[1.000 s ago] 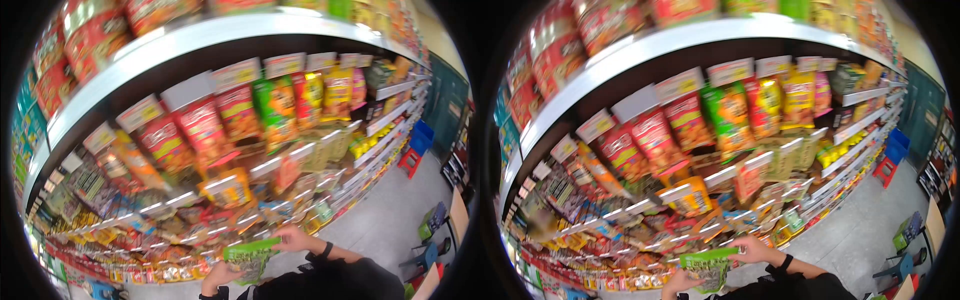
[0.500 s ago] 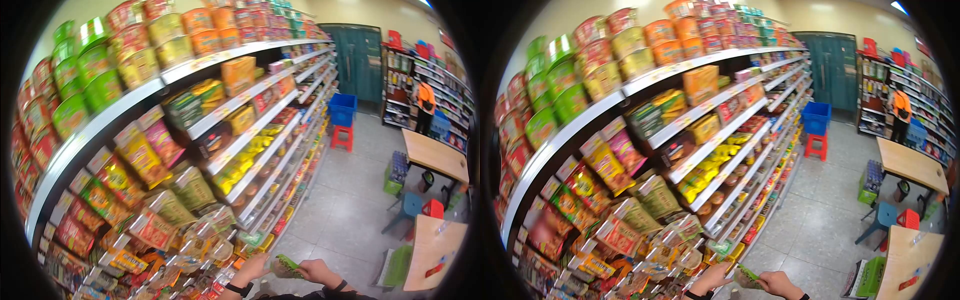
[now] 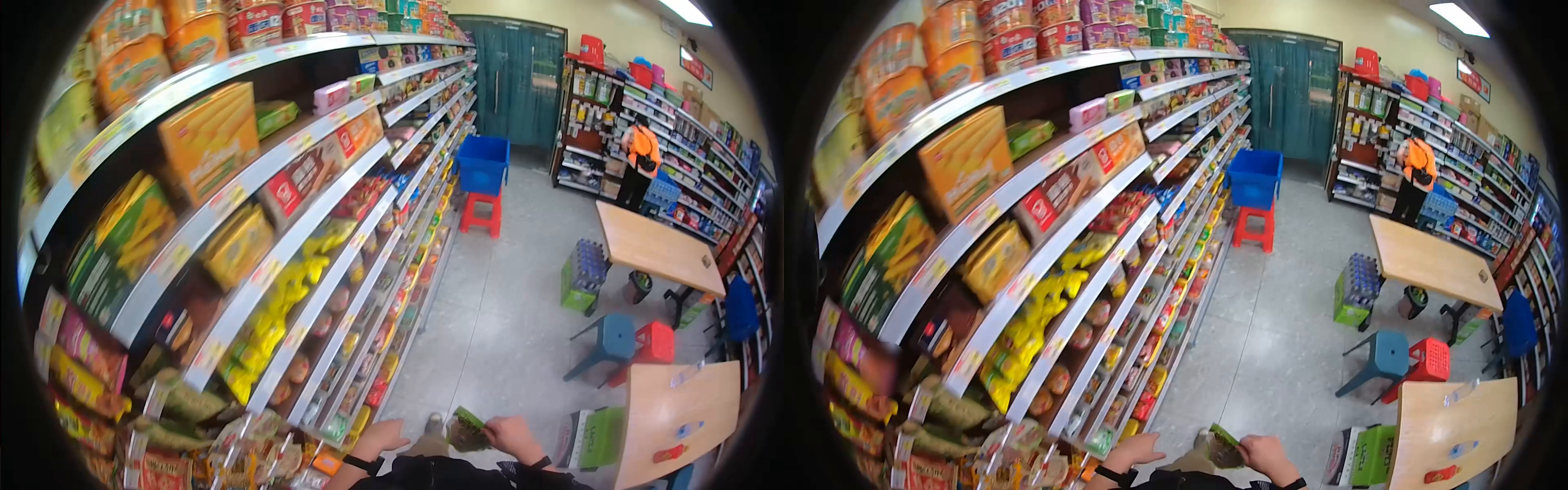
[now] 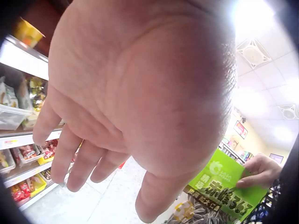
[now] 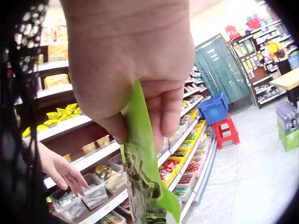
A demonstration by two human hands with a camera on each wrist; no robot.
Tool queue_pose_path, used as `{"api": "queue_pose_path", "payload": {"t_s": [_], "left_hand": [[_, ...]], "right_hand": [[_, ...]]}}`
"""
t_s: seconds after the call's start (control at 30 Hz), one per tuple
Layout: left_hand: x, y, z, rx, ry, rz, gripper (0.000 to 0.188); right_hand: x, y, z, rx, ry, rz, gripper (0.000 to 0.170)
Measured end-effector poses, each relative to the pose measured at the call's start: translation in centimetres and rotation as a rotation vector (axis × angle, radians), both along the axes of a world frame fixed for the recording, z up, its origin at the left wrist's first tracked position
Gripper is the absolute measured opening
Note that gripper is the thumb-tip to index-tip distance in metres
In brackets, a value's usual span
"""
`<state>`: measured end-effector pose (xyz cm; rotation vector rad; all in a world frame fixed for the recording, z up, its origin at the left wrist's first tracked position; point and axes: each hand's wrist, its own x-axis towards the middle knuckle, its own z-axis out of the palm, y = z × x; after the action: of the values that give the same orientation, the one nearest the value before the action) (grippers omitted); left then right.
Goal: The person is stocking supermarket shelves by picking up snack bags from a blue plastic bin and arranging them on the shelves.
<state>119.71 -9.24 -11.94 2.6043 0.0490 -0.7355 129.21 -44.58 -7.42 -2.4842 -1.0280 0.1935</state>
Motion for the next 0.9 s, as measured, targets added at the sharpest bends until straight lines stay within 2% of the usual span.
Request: {"api": "queue_pose_path", "payload": {"t_s": [0.1,0.23,0.27,0.33,0.5,0.63,0.77,0.83,0.9], "left_hand": [[11.0,1.8,2.5,0.032,0.086,-0.05,0.065],[27.2,2.7,6.1,0.063,-0.164,-0.194,0.052],[30.3,1.9,6.8,0.056,-0.15,-0.208,0.052],[37.6,1.2,8.0,-0.036,-0.342,-0.289,0.051],[52.2,-1.9,8.9,-0.067,-0.229,-0.405,0.062],[63.8,-5.5,7.3,-0.071,-0.114,-0.455,0.068],[75.9,-8.2,8.1,-0.036,-0.057,-0.438,0.07],[81.8,-9.0,10.2,0.008,-0.081,-0.36,0.061],[88.1,-9.6,12.1,0.013,-0.125,-0.322,0.062]], "right_hand": [[9.3,2.2,1.5,-0.021,0.005,-0.03,0.02],[20.8,3.4,2.0,-0.049,-0.021,-0.101,0.026],[23.2,2.9,2.4,-0.042,-0.035,-0.14,0.025],[28.5,2.5,3.1,-0.035,-0.067,-0.17,0.025],[39.7,0.2,2.3,0.055,-0.138,-0.384,0.022],[50.3,-3.6,0.5,0.172,-0.149,-0.561,0.019],[63.0,-7.4,0.4,0.216,-0.128,-0.572,0.02],[70.2,-8.6,-0.4,0.098,-0.096,-0.441,0.019],[77.6,-8.9,0.6,0.091,-0.094,-0.378,0.018]]}}
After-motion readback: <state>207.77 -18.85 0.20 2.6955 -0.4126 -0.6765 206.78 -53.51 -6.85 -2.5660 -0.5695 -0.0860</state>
